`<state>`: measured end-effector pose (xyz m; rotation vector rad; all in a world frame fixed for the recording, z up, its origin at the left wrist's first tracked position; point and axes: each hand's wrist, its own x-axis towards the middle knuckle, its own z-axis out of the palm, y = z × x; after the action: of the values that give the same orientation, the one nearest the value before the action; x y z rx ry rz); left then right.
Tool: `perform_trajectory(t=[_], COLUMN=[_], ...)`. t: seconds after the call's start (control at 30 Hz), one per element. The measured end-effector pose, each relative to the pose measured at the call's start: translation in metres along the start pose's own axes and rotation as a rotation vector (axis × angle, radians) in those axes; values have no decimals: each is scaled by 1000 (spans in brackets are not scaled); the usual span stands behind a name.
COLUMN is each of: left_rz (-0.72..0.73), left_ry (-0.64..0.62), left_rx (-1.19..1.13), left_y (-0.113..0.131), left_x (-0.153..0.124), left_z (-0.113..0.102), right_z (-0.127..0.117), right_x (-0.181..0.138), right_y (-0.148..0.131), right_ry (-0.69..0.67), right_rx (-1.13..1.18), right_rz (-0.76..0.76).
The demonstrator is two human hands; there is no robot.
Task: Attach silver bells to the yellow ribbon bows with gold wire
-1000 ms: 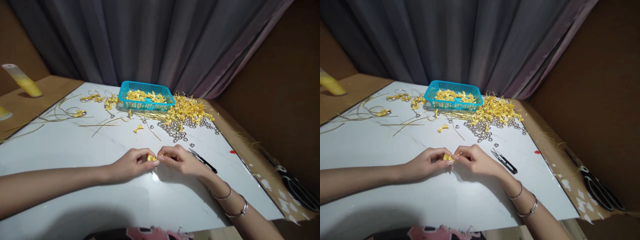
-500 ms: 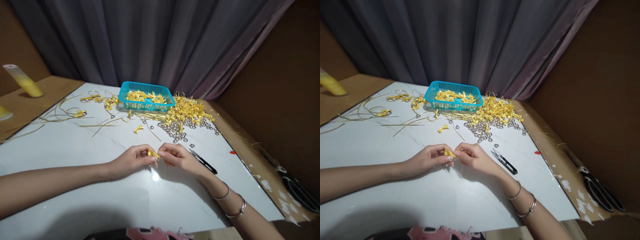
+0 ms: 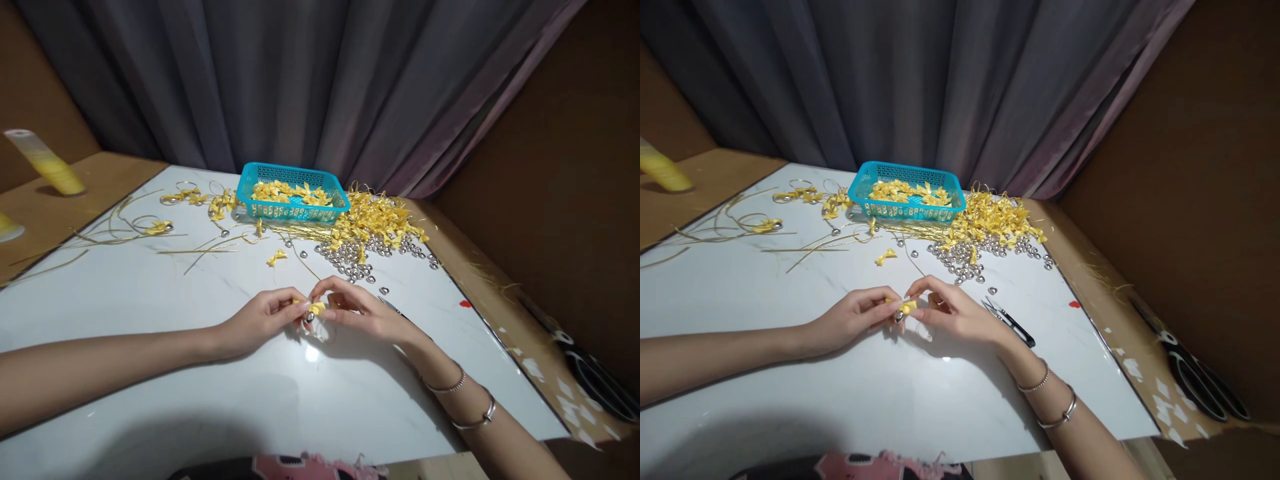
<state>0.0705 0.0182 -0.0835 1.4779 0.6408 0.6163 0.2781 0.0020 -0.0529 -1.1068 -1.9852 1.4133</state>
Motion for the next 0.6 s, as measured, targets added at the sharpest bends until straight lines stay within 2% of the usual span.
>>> perform_trajectory(t=[0.13, 0.2, 0.37, 0.6], left_rz=[8, 6, -29, -28], left_ry=[21, 32, 108, 84], left_rx=[-14, -23, -31, -136], left_y=[1, 1, -2, -5], left_x=[0, 0, 2, 5], left_z=[1, 1, -1, -2], right_z=[-3, -1, 1, 1], right_x=[0, 0, 1, 3], right_y=[0, -1, 1, 0], right_ry=[-137, -163, -42, 42], right_rx=[149, 206, 65, -168], right_rz=[-9, -2, 26, -1])
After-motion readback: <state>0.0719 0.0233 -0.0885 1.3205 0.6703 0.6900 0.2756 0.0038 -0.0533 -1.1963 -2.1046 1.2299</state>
